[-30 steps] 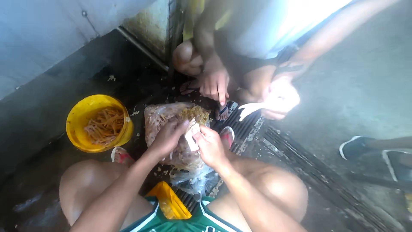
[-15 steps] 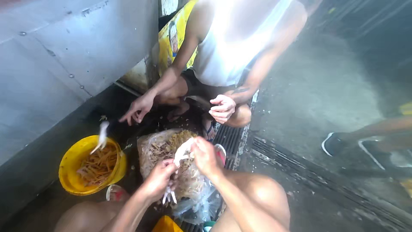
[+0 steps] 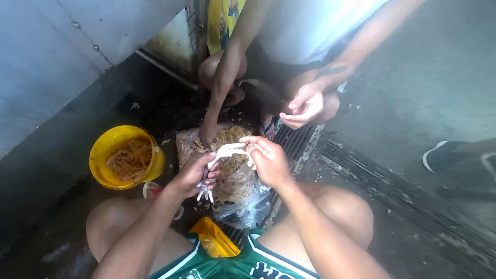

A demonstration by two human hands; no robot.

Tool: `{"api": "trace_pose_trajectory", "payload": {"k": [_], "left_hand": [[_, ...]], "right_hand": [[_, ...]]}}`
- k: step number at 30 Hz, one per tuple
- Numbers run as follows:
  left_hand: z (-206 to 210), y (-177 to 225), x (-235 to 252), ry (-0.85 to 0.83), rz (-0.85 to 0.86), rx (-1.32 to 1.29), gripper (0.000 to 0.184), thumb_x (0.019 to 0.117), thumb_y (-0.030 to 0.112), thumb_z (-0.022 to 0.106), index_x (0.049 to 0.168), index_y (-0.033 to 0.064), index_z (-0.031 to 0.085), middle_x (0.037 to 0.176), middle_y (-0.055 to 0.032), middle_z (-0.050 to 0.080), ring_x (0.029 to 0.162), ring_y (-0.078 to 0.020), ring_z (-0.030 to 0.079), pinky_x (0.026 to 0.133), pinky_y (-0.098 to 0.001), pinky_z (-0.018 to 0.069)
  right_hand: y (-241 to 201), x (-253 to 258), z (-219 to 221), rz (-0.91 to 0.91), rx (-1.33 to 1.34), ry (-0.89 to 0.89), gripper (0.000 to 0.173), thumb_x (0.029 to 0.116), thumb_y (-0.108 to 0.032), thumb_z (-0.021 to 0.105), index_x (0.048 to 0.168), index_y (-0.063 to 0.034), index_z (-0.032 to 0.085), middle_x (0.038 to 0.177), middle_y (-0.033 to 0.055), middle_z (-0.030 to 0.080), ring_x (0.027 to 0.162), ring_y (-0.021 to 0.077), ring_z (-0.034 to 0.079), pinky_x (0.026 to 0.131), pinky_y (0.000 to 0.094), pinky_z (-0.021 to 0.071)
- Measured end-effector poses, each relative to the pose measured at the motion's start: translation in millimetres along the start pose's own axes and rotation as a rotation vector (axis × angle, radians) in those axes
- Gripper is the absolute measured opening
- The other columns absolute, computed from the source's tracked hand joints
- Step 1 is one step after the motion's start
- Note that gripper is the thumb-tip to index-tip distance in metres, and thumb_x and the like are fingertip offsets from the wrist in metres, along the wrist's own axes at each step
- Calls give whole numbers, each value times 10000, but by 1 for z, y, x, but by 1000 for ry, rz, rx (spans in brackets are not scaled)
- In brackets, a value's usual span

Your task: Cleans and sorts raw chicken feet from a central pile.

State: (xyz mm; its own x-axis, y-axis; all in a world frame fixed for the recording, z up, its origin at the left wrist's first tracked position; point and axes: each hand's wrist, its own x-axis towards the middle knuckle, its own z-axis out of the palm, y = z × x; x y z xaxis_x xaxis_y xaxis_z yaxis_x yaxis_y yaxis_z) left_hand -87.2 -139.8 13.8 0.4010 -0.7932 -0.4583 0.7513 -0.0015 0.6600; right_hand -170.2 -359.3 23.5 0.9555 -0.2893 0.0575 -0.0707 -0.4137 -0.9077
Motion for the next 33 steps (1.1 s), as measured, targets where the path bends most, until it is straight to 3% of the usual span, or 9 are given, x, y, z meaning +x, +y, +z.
{"api": "trace_pose_trajectory", "payload": {"k": [3,5,9,12,14,18,22,25,33], "left_hand": [[-5,-1,3,-122,-67,-101,443,1086,404,314,770,176,525,619,53,461,498,-67,460,497,-233,460],[-5,0,3,-142,-84,-74,425,1079,394,329,771,176,526,617,53,459,488,-64,459,484,-228,462],[1,1,6,214,124,370,365,1076,327,448,823,105,591,617,24,485,498,-85,463,484,-248,444],[6,2,0,368,224,605,257,1028,316,606,1138,86,634,767,-40,625,584,-128,587,550,-282,533],[13,-2,-2,409,292,682,340,964,308,704,1219,104,610,774,-21,630,605,-113,592,557,-269,526],[14,-11,4,467,328,836,323,941,343,738,1136,106,639,903,-21,668,806,-114,651,742,-314,571],[9,-5,7,514,271,737,257,950,306,750,1100,115,665,826,-28,643,642,-126,596,601,-303,535],[5,-3,7,527,384,594,207,936,233,768,1068,105,674,817,-48,642,611,-149,587,573,-303,539],[-7,1,18,724,529,319,161,941,111,692,1074,72,608,729,-71,591,529,-158,536,480,-305,492]], "right_hand": [[0,-1,2,1,10,-156,291,1009,-277,599,1229,-116,703,1098,-5,726,961,50,683,859,273,583],[3,-1,3,31,8,-222,259,990,-311,662,1142,-107,711,1023,-4,734,934,43,691,863,267,591],[3,-2,6,156,-33,-252,191,1006,-297,647,1051,-125,717,888,-24,701,794,29,651,754,252,560],[2,-9,22,229,37,-135,161,1013,-229,638,1092,-108,711,879,-7,713,749,47,664,704,254,574],[1,-14,33,219,52,-46,159,1025,-198,611,1110,-102,706,900,-9,724,766,41,679,720,250,588],[-1,-14,41,210,50,27,149,1021,-204,609,1089,-104,696,856,-27,715,739,30,675,698,240,588],[3,-9,41,309,194,-12,173,1017,-226,638,1060,-69,699,833,24,705,687,98,661,635,281,577],[3,-10,43,411,464,-123,230,1036,-250,611,1087,-39,684,786,48,644,606,121,584,550,278,520],[-6,-16,47,357,667,-334,159,1022,-166,571,1047,-28,647,794,24,623,635,91,580,573,237,512]]}}
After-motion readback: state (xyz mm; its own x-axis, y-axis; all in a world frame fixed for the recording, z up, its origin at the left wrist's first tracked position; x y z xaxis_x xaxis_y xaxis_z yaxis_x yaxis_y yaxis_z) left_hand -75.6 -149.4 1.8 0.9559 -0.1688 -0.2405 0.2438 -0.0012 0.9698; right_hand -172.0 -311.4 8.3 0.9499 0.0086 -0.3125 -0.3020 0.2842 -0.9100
